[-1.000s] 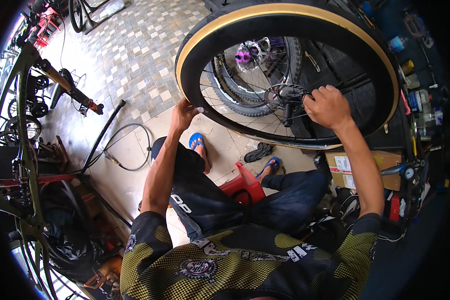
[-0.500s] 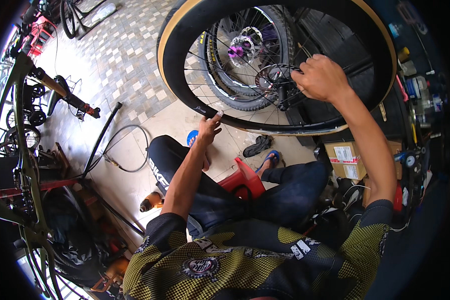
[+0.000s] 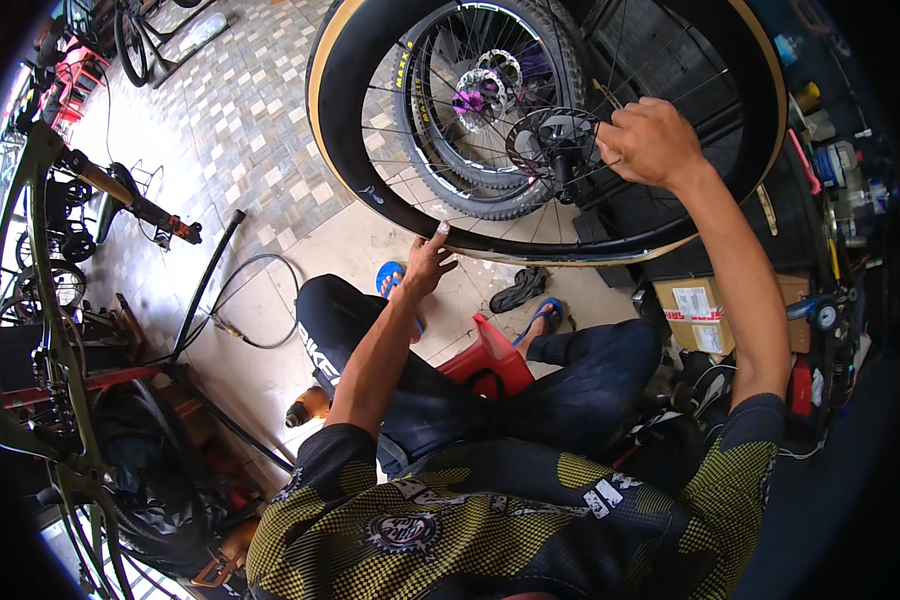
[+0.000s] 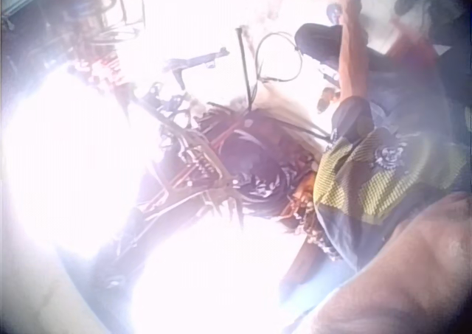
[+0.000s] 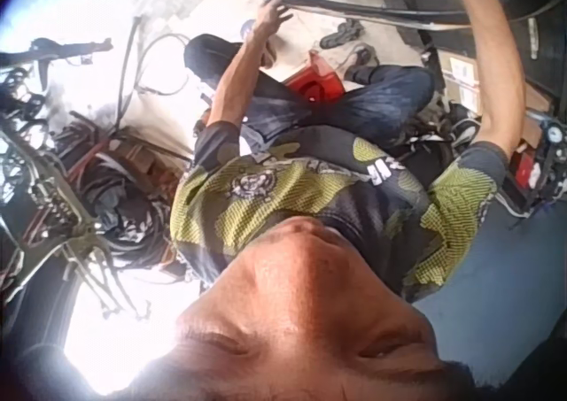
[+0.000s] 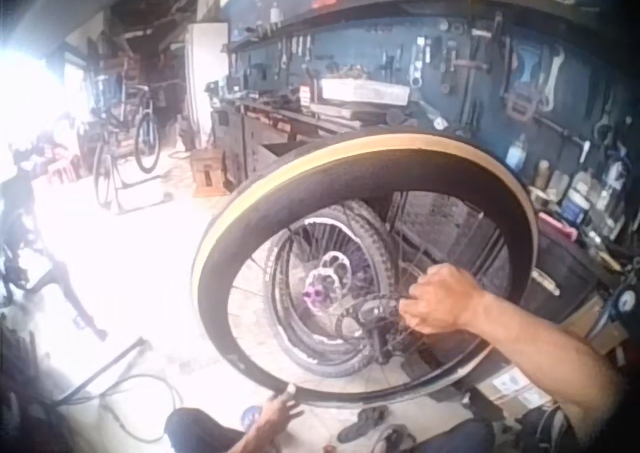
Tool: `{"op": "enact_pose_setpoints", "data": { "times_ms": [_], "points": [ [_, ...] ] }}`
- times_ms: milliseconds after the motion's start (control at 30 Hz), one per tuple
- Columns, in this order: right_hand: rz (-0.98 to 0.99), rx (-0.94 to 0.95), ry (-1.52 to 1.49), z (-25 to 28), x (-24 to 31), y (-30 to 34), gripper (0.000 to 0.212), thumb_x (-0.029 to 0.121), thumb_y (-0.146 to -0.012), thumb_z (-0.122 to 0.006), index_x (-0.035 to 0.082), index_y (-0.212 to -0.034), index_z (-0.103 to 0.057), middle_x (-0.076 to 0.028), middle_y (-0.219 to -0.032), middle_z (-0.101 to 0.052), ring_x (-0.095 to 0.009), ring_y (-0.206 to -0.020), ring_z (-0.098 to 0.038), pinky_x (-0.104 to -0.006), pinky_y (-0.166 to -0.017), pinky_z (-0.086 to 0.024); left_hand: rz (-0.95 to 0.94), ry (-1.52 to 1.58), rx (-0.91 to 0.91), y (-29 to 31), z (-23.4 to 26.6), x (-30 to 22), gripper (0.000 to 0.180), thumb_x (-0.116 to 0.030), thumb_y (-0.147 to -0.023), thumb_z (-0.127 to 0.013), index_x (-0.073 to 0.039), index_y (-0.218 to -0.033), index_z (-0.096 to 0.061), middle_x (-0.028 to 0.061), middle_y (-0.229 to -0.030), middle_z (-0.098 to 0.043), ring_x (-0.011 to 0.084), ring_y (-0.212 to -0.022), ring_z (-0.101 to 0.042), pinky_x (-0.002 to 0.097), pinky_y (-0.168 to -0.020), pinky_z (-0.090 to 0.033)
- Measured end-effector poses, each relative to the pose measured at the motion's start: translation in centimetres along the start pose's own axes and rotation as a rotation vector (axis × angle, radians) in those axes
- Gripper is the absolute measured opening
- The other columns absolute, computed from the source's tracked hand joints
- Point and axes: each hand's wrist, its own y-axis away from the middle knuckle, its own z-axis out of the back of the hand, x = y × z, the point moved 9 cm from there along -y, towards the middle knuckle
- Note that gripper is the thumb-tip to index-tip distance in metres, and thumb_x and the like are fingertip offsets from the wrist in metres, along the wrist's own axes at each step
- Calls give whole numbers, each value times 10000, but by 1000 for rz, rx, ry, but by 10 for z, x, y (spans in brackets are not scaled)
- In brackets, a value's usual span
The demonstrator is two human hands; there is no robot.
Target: The person installs a bicycle tire onto a wheel rim by hand, seating the bead around the rim. They then apply sealant from a bottle into the tire through the valve stem and rotate the wheel to distribute the sealant.
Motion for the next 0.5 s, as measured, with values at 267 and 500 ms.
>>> {"op": "enact_pose_setpoints", "data": {
  "times_ms": [267,500],
  "points": [
    [-63,-16,-81,-7,-17,-4,183,194,-842,-710,94,-710,-632,-65,-631,-588,-299,-640,-647,-428,-651,-521,3,177,-13,1,-20,38,477,-128,-904,-803,-109,-1263,-490,86,-1185,-623,299,-1076,-647,553,-975,-575],
    [-152,102,-69,-13,-30,-10,178,205,-845,-689,79,-726,-647,-98,-660,-646,-336,-650,-658,-453,-695,-544,-95,57,-29,3,-27,38,427,94,-883,-640,-91,-1233,-481,102,-1117,-641,282,-979,-698,529,-963,-627]
  ]
}}
